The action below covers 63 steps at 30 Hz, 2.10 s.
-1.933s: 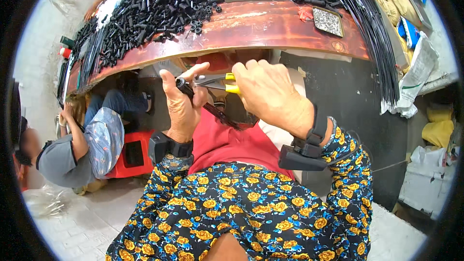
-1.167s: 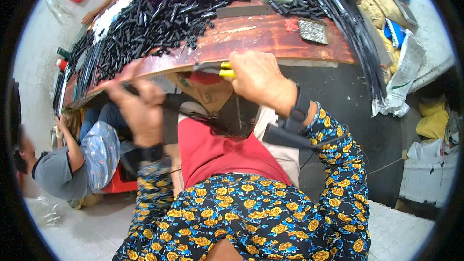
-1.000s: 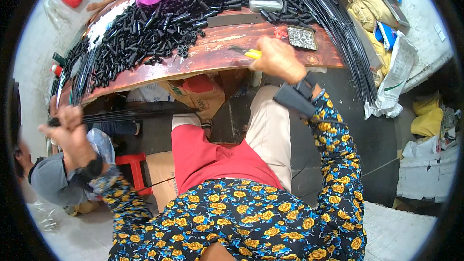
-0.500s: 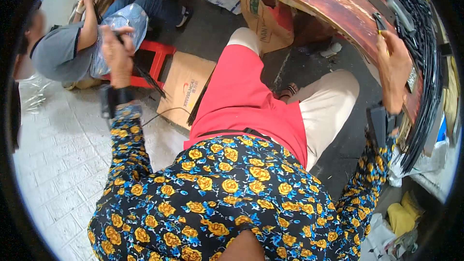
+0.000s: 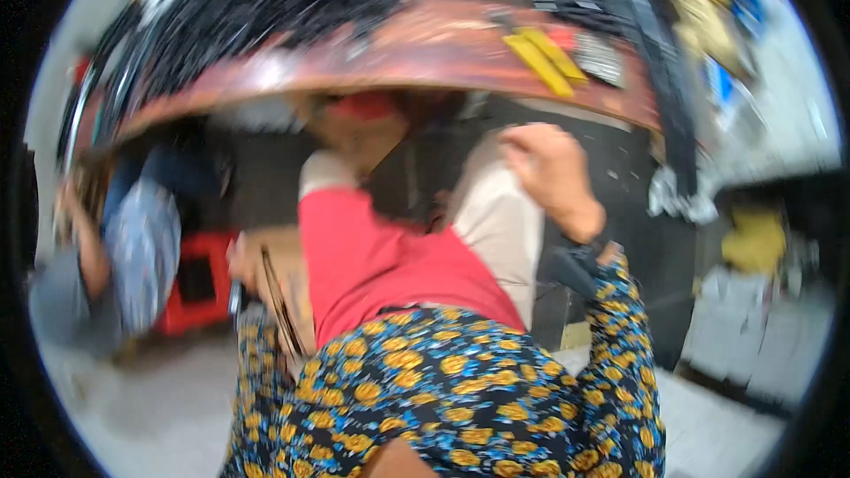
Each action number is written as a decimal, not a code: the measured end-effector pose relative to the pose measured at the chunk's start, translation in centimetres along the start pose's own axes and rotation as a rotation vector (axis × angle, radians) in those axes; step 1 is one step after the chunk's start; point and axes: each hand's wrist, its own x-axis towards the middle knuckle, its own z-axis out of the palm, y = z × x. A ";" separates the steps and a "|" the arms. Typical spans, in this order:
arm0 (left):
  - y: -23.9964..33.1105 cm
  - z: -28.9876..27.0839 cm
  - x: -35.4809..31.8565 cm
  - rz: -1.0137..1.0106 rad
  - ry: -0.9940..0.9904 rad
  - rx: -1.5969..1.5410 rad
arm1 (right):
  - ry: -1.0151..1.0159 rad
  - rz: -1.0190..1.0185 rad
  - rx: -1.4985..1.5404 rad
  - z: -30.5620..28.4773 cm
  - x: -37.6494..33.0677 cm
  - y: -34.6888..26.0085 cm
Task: Assembling the frame and rib components of an umbrella at a factory workstation.
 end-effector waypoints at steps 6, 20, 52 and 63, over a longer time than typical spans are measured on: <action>5.8 -1.3 1.0 -0.075 0.092 -0.153 | 0.235 0.402 -0.250 -7.3 -4.9 5.4; 36.0 -16.0 -4.1 0.260 -0.302 -0.731 | 0.396 0.932 -0.618 -17.9 0.3 18.9; 42.3 -0.9 -11.9 0.197 -1.035 -0.637 | 0.307 0.538 -1.031 -25.9 4.1 20.1; 43.4 -2.1 -11.1 0.280 -1.007 -0.690 | 0.437 0.875 -0.424 -26.9 6.6 21.9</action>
